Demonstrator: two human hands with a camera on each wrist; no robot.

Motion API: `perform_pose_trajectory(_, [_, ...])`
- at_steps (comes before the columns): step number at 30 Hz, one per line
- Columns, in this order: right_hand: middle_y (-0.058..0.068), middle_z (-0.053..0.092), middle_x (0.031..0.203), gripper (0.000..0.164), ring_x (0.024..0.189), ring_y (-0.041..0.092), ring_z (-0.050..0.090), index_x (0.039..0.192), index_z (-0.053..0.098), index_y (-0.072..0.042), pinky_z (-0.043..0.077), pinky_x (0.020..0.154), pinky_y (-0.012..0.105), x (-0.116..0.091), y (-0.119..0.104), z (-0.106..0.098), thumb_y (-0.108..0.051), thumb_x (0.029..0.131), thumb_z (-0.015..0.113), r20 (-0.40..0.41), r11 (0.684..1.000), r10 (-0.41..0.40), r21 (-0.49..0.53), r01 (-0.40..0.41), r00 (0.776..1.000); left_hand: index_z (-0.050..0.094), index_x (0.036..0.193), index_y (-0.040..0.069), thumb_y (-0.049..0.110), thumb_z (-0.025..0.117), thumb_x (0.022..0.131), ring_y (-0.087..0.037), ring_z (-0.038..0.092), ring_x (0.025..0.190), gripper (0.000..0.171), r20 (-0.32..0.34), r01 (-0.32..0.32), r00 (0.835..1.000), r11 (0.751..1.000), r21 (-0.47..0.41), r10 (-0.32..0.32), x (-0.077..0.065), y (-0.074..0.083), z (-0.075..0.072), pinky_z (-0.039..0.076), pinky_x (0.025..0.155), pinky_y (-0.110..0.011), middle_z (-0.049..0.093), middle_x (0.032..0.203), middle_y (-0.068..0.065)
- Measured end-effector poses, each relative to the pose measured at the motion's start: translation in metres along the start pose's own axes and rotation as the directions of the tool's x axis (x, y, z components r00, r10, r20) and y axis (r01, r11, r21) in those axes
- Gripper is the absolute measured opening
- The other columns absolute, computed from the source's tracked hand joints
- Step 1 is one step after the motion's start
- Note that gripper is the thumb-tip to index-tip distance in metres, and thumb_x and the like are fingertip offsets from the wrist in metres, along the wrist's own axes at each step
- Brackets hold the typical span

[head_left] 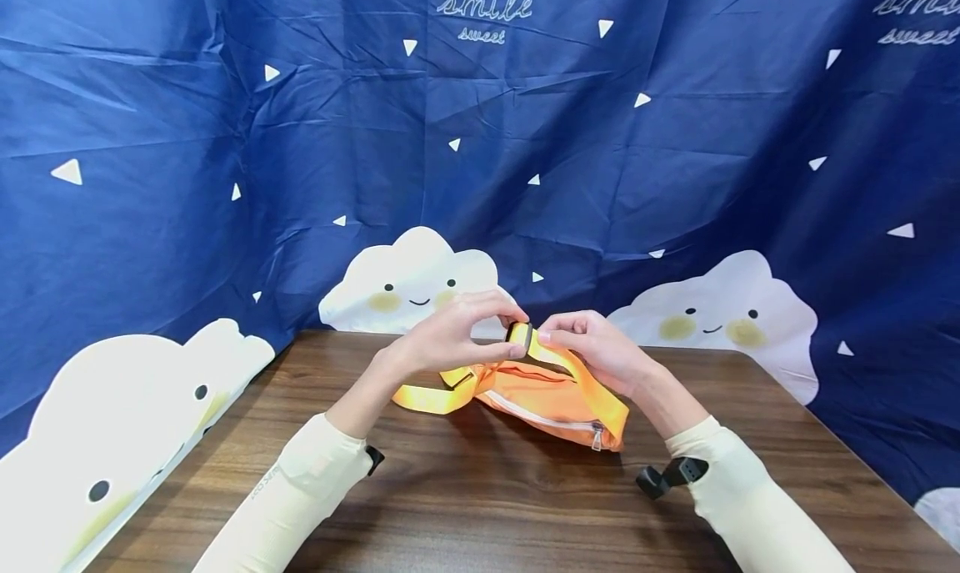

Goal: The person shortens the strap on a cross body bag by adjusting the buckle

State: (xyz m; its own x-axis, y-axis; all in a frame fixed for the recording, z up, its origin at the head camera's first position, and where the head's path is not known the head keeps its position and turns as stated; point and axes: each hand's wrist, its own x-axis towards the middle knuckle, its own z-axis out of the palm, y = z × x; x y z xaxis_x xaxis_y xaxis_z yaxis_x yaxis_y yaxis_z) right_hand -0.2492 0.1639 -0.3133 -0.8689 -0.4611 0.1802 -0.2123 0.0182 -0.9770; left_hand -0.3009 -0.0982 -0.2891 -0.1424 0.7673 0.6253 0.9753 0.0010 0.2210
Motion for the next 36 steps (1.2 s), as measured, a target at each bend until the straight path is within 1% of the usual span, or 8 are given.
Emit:
perform_pose_trajectory(3, [0.011,0.069,0.094,0.022,0.082,0.021,0.063,0.103,0.073,0.000,0.056,0.075,0.029,0.001,-0.001,0.002,-0.021,0.101,0.065,-0.007,0.999,0.003,-0.039,-0.003,1.000,0.070,0.118,0.013,0.032,0.081,0.090,-0.007,0.057,0.102,0.036,0.010,-0.010,1.000,1.000,0.019,0.009,0.000,-0.001,0.002,0.049,0.091,-0.026,0.064,0.108,0.010])
perform_pose_trajectory(5, [0.011,0.068,0.095,0.022,0.082,0.021,0.063,0.104,0.072,0.001,0.056,0.074,0.028,0.002,-0.001,0.003,-0.020,0.102,0.064,-0.002,0.999,-0.009,-0.040,0.009,1.000,0.070,0.118,0.012,0.032,0.081,0.090,-0.008,0.057,0.101,0.036,0.010,-0.012,1.000,1.000,0.027,0.012,0.000,-0.002,0.003,0.048,0.091,-0.026,0.063,0.107,0.009])
perform_pose_trajectory(12, [0.012,0.068,0.096,0.017,0.082,0.020,0.063,0.103,0.069,0.000,0.055,0.073,0.027,0.003,0.001,0.006,-0.016,0.103,0.063,0.008,0.998,-0.017,0.061,0.016,1.000,0.070,0.118,0.011,0.034,0.080,0.091,-0.010,0.058,0.100,0.037,-0.006,-0.025,1.000,0.999,0.047,0.025,0.001,-0.002,0.005,0.047,0.091,-0.026,0.064,0.105,0.008])
perform_pose_trajectory(16, [0.012,0.068,0.097,0.019,0.083,0.019,0.063,0.105,0.070,0.000,0.055,0.073,0.027,0.003,0.001,0.004,-0.018,0.103,0.063,-0.006,0.998,-0.023,0.066,0.023,1.000,0.070,0.119,0.012,0.033,0.079,0.092,-0.010,0.058,0.100,0.036,-0.006,-0.034,0.999,0.998,0.055,0.035,0.002,-0.002,0.003,0.048,0.090,-0.025,0.064,0.106,0.009])
perform_pose_trajectory(19, [0.012,0.066,0.092,0.021,0.080,0.020,0.061,0.106,0.070,-0.001,0.055,0.072,0.027,0.001,0.002,0.000,-0.019,0.104,0.061,-0.013,0.998,-0.018,0.058,0.019,1.000,0.070,0.120,0.011,0.031,0.078,0.093,-0.011,0.059,0.099,0.034,-0.018,-0.041,0.999,0.997,0.069,0.042,0.002,-0.003,0.000,0.048,0.089,-0.025,0.065,0.107,0.008])
perform_pose_trajectory(24, [0.011,0.066,0.090,0.018,0.079,0.020,0.061,0.107,0.071,-0.001,0.055,0.072,0.028,-0.001,0.003,-0.007,-0.016,0.104,0.062,-0.019,0.998,0.005,0.068,-0.004,1.000,0.070,0.120,0.010,0.031,0.075,0.095,-0.010,0.060,0.100,0.034,-0.035,-0.032,0.999,0.995,0.099,0.035,0.001,-0.004,-0.003,0.047,0.089,-0.025,0.065,0.108,0.008])
perform_pose_trajectory(30, [0.013,0.069,0.097,0.017,0.085,0.021,0.065,0.108,0.070,0.002,0.057,0.077,0.031,0.000,0.002,-0.003,-0.011,0.102,0.062,0.010,0.993,-0.013,0.116,0.012,1.000,0.071,0.119,0.011,0.032,0.078,0.092,-0.010,0.059,0.097,0.035,-0.043,-0.039,0.998,0.995,0.089,0.043,0.000,-0.004,-0.002,0.048,0.086,-0.025,0.065,0.107,0.009])
perform_pose_trajectory(36, [0.014,0.069,0.100,0.019,0.086,0.022,0.065,0.111,0.070,0.002,0.057,0.079,0.031,0.000,0.001,0.000,-0.013,0.102,0.063,0.019,0.994,-0.019,0.112,0.017,1.000,0.070,0.119,0.011,0.028,0.082,0.089,-0.011,0.059,0.099,0.037,-0.022,-0.037,0.999,0.998,0.052,0.038,0.001,0.000,0.001,0.049,0.089,-0.025,0.065,0.108,0.008])
